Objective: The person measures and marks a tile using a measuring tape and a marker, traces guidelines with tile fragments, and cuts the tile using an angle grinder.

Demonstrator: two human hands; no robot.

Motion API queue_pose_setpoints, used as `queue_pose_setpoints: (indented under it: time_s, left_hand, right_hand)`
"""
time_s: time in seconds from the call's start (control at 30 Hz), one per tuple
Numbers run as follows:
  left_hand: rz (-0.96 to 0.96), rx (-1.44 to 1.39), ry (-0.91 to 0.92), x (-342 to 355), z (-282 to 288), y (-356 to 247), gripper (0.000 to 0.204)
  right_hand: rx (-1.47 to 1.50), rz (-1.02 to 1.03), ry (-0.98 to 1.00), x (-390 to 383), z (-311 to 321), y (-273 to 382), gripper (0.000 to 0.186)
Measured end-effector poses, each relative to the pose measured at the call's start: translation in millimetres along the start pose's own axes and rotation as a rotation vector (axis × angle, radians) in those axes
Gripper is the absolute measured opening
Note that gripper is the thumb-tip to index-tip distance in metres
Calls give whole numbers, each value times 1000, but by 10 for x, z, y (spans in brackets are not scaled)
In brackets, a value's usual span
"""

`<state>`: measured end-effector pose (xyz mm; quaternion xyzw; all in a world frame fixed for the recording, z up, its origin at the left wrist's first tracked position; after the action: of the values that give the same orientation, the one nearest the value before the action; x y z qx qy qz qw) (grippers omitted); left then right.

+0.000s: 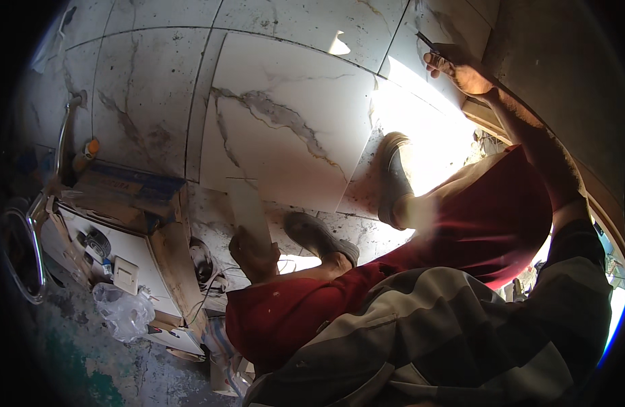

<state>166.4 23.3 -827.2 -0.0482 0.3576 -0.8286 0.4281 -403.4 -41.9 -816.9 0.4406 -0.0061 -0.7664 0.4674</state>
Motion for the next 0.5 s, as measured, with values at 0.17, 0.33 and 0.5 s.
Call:
queue_pose_setpoints:
  time_s: [0.17, 0.33, 0.5]
  left_hand:
    - [-107, -21, 141, 455, 354, -261, 98]
    - [-339, -45, 461, 1304, 146, -764, 92]
    - [-515, 35, 516, 1870, -349, -1391, 90]
  right_hand:
    - [866, 71, 384, 14, -704, -179, 47]
    - [724, -66, 377, -338, -1387, -194, 31]
    - [1095, -148, 411, -799, -1658, -207, 51]
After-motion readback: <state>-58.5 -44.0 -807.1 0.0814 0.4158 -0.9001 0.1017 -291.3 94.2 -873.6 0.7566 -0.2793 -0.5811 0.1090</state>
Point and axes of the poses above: each hand's wrist, its own x-axis towards the middle knuckle, its own z-axis out of the back of the hand, y = z × x, the point moved 5 cm from there along x, towards the middle knuckle, and after that the axes turned 10 degrees about -z, right-handed, at the moved point
